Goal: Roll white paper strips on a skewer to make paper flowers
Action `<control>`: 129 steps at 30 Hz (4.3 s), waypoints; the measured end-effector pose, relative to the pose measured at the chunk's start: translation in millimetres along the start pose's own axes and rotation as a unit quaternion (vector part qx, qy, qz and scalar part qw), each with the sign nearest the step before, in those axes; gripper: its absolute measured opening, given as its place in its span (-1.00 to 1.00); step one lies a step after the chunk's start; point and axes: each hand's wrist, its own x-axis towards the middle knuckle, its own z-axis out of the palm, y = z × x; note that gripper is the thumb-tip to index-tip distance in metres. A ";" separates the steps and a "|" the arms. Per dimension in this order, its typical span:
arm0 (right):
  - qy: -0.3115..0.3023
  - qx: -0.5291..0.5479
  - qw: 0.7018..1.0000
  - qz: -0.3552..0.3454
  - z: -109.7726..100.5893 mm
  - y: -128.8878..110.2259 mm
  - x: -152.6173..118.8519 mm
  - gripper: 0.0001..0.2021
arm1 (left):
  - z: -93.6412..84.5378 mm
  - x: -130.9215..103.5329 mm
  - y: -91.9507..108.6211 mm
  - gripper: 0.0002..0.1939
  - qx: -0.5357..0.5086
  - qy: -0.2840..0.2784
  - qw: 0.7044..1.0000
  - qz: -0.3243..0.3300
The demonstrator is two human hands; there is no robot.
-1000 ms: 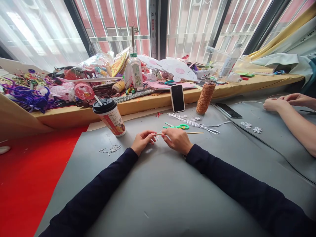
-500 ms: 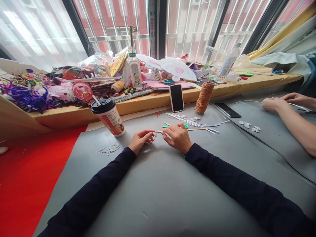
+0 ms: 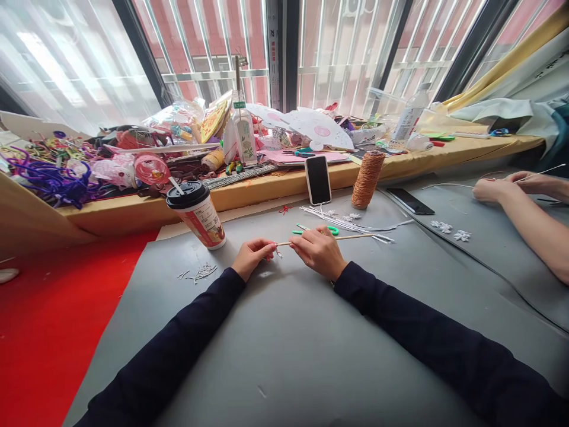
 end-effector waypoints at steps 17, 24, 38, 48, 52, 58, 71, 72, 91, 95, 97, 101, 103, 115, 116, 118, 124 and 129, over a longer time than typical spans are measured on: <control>-0.009 0.014 1.000 0.019 5.5 0.7 0.9 -0.75 | -1.9 2.4 -3.6 -0.64 0.042 -0.019 0.999 -0.013; -0.058 -0.048 0.997 0.001 5.2 0.9 -1.8 -0.65 | -7.2 5.4 -6.3 -0.64 0.120 -0.045 0.991 -0.023; -0.085 -0.039 0.996 0.011 5.7 -3.8 -3.1 -0.60 | -6.0 3.6 -8.7 -0.69 0.255 -0.050 0.965 0.023; -0.076 -0.017 0.997 0.013 6.5 -4.2 -2.9 -0.64 | -7.5 5.0 -9.1 -0.70 0.232 -0.064 0.971 -0.003; -0.072 -0.019 0.997 0.018 8.5 -3.3 -2.5 -0.66 | -8.0 5.3 -9.1 -0.71 0.224 -0.067 0.972 -0.006; -0.075 -0.008 0.997 0.030 7.4 -2.6 -1.6 -0.65 | -9.5 7.2 -10.2 -0.71 0.216 -0.078 0.973 -0.010; -0.130 0.020 0.986 0.099 7.1 -4.9 -3.3 -0.57 | -9.3 6.1 -11.1 -0.67 0.188 -0.063 0.980 -0.010; -0.125 0.022 0.987 0.103 7.1 -4.9 -3.3 -0.58 | -9.3 6.3 -10.9 -0.66 0.183 -0.062 0.981 -0.011; -0.126 0.045 0.984 0.117 4.8 -7.1 -1.9 -0.58 | -9.1 6.0 -9.0 -0.65 0.135 -0.067 0.989 -0.010; -0.127 0.051 0.982 0.128 3.9 -7.0 -1.1 -0.59 | -11.2 7.7 -10.1 -0.67 0.115 -0.068 0.991 -0.014; -0.126 0.052 0.982 0.128 3.9 -7.1 -0.9 -0.60 | -12.0 7.7 -10.8 -0.68 0.118 -0.071 0.990 -0.012; -0.123 0.049 0.984 0.121 5.3 -6.8 -1.5 -0.59 | -13.5 7.3 -12.5 -0.67 0.138 -0.079 0.987 -0.010; -0.122 0.046 0.985 0.117 6.3 -6.3 -2.0 -0.59 | -14.0 7.6 -13.6 -0.67 0.150 -0.080 0.985 -0.012; -0.123 0.068 0.983 0.116 6.7 -5.6 -1.9 -0.63 | -14.1 9.1 -16.3 -0.70 0.183 -0.073 0.980 -0.009; -0.123 0.072 0.983 0.115 6.9 -5.4 -2.0 -0.64 | -14.1 8.9 -16.2 -0.69 0.185 -0.073 0.980 -0.009; -0.121 0.078 0.983 0.113 7.3 -4.8 -2.2 -0.65 | -14.3 8.5 -16.0 -0.70 0.190 -0.072 0.979 -0.007; -0.108 0.095 0.984 0.109 8.5 -3.4 -1.9 -0.66 | -14.8 7.8 -15.1 -0.71 0.192 -0.085 0.978 -0.006; -0.103 0.097 0.984 0.105 8.7 -2.4 -1.3 -0.67 | -13.9 7.9 -15.1 -0.71 0.185 -0.078 0.980 -0.005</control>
